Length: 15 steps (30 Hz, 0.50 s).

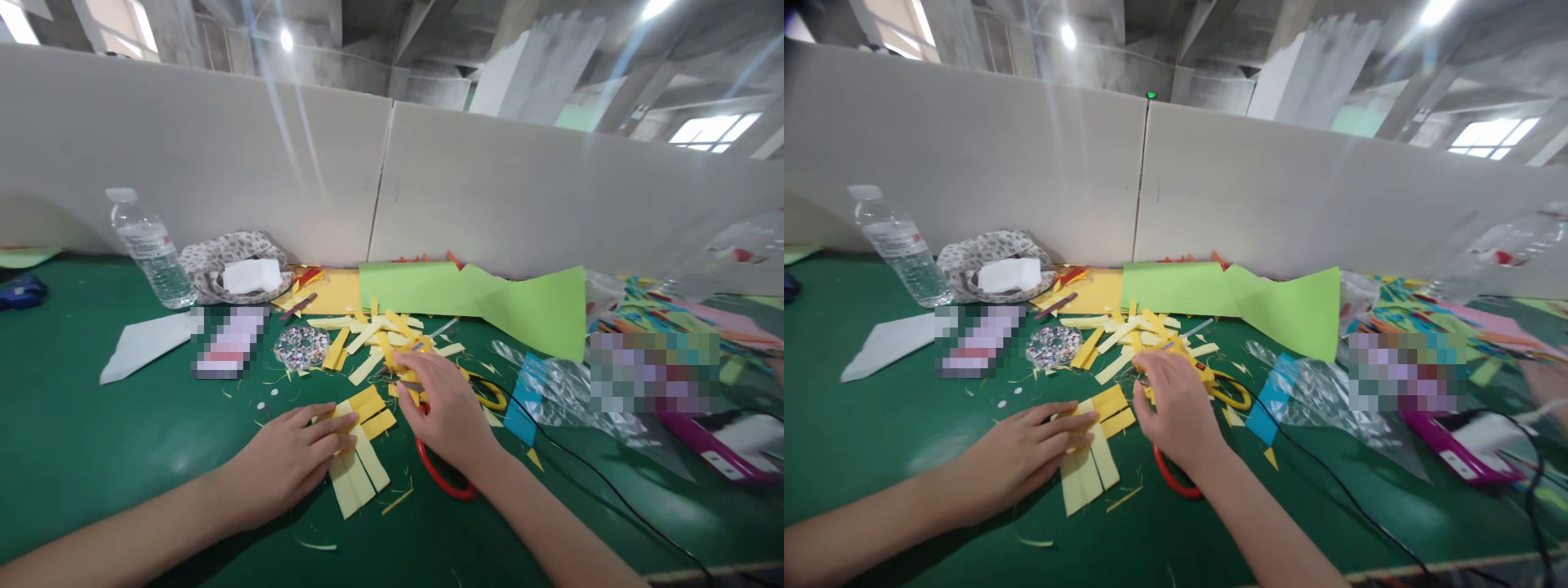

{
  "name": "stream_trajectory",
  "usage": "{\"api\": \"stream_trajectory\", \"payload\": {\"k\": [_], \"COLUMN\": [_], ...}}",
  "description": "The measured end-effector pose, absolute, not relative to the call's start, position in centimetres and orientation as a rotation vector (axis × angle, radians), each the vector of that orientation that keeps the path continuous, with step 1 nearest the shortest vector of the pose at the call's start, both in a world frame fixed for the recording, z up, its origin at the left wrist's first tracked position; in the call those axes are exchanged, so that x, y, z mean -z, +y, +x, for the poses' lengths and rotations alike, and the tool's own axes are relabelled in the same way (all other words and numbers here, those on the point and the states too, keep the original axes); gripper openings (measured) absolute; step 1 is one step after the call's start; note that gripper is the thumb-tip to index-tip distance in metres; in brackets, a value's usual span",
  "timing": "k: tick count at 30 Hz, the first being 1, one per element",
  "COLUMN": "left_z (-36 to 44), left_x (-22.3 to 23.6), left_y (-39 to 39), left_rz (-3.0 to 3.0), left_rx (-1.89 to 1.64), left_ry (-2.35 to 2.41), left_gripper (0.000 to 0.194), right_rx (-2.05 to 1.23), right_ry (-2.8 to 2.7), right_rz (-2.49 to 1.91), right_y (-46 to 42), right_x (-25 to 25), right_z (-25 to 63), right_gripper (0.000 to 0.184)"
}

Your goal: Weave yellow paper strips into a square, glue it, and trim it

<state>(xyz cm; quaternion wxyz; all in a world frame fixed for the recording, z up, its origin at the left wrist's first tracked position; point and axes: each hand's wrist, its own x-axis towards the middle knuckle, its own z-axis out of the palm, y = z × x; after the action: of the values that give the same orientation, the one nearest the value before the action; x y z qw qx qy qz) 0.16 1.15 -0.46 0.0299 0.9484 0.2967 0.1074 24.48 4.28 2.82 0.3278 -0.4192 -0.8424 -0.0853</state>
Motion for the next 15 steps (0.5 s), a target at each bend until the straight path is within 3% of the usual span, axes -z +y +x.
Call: {"api": "stream_trajectory", "payload": {"k": [4,11,15], "left_z": [0.2,0.4,0.4], "left_x": [0.5,0.3,0.1], "left_y": [1.2,1.1,1.0], "left_rz": [2.920,2.946,2.941], "left_rx": [-0.325,-0.310,-0.328], "left_ry": [0.908,0.923,0.910], "left_gripper": [0.034,0.033,0.031], "right_rx": [0.167,-0.253,-0.224], "right_ry": [-2.230,-2.521,-2.594], "right_rz": [-1.054,-1.048,-1.081], "right_y": [3.4,2.3,2.0], "right_x": [-2.8,-3.3,-3.1], "right_z": [23.8,23.6,23.4], "right_gripper": [0.026,0.026,0.032]}}
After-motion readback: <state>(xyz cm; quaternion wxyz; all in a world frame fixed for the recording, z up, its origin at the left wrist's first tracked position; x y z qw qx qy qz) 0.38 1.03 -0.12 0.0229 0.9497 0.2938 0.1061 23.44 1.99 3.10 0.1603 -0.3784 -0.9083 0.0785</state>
